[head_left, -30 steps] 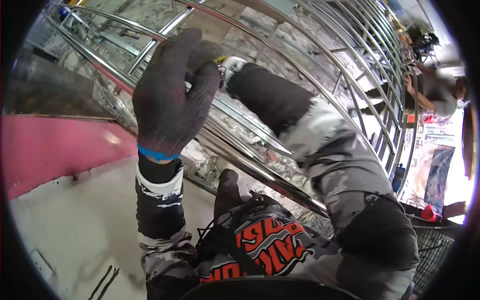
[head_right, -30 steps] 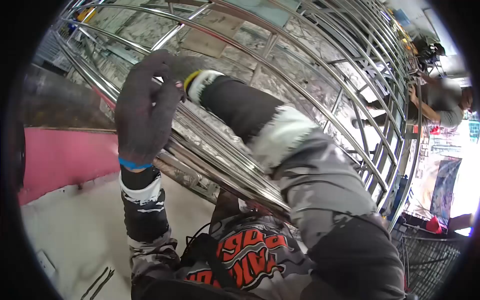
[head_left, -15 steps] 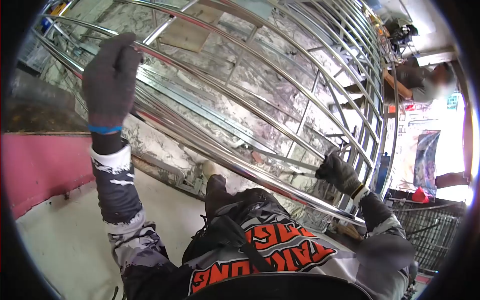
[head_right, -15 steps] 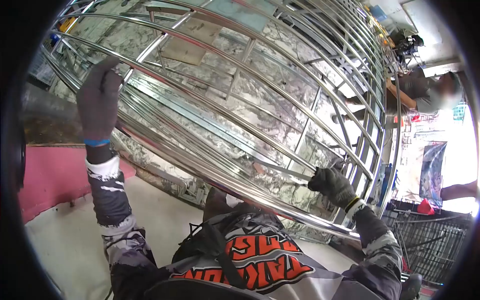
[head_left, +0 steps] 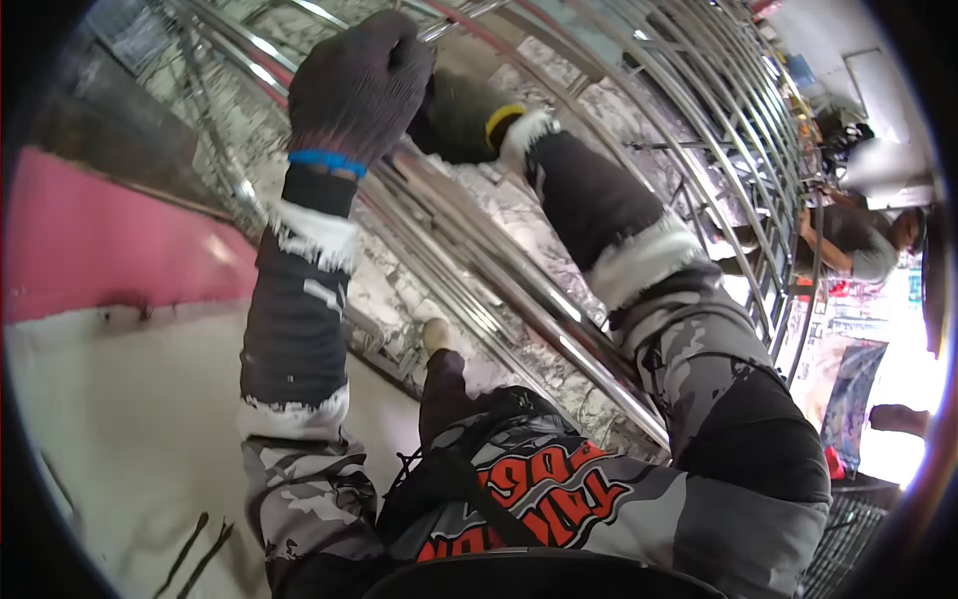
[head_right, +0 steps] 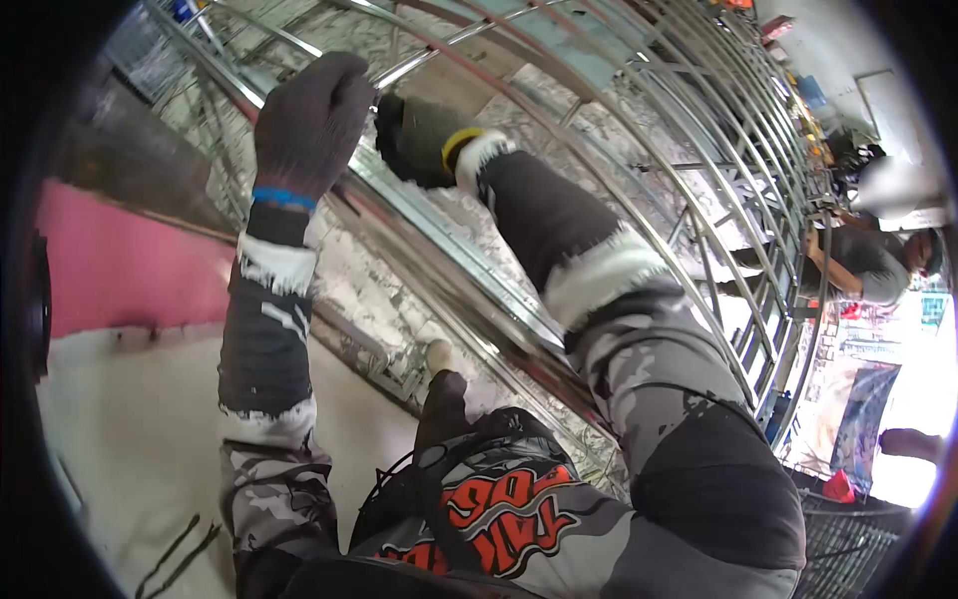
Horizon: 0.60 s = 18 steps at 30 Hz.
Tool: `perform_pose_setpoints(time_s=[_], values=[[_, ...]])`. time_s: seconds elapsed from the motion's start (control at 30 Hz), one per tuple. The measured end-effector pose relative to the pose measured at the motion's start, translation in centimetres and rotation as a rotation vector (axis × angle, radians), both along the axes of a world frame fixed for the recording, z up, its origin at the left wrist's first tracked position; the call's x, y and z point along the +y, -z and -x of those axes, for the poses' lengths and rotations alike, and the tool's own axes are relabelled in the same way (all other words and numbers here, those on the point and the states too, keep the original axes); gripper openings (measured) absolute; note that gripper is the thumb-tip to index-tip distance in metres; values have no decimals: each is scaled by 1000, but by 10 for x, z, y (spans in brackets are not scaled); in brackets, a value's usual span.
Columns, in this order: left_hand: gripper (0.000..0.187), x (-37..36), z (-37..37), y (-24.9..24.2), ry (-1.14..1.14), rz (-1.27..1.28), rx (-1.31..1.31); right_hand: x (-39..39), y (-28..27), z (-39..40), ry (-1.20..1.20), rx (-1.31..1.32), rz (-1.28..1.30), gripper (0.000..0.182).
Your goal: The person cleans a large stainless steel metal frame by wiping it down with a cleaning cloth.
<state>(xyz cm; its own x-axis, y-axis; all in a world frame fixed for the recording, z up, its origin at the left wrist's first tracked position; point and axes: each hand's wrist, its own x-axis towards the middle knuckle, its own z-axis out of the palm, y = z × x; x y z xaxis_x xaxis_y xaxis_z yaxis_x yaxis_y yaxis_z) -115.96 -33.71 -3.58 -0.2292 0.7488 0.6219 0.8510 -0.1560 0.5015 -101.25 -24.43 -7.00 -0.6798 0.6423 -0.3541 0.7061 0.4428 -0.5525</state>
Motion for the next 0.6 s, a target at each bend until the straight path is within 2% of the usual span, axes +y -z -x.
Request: perform_pose_setpoints(time_s=[0.07, 0.1, 0.13, 0.17, 0.2, 0.23, 0.27, 0.3, 0.33, 0.4, 0.43, 0.47, 0.5, 0.57, 0.6], values=[[26, -2, -1, -10, -33, 118, 4, 15, 33, 10, 235, 376, 407, 19], [26, 5, 5, -1, -23, 121, 14, 10, 29, -9, 252, 375, 394, 19], [29, 21, 24, 23, -25, 58, 72, -4, 25, -48, 115, 281, 129, 20], [32, 19, 27, 19, 15, 205, 9, -26, 20, -96, -9, 155, -119, 22], [33, 37, 69, 45, -17, -47, 768, -41, 22, -135, -43, 85, -183, 25], [37, 30, 49, 36, 16, 119, 114, -56, 23, -175, -78, 15, -247, 29], [40, 26, 41, 30, 25, 206, -109, -68, 32, -210, -13, 37, -152, 36], [43, 31, 56, 37, 47, 137, 24, -96, 29, -260, 17, -155, -234, 30], [42, 38, 72, 48, 103, 39, 53, -129, 21, -304, 126, -108, -231, 31], [44, 40, 78, 48, 176, 73, -17, -173, 17, -391, 298, -287, -65, 34], [46, 41, 80, 46, 211, 90, -52, -194, 21, -439, 283, -304, -119, 34], [42, 32, 59, 30, 150, 89, 8, -215, 26, -487, 269, -322, -173, 35], [40, 20, 43, 12, 85, 88, 69, -237, -5, -499, 266, -479, -235, 34], [39, 9, 31, -5, -20, 89, 158, -266, -29, -542, 218, -579, -287, 34], [39, 6, 29, -5, -22, 98, 169, -275, -28, -563, 407, -647, -235, 32]])
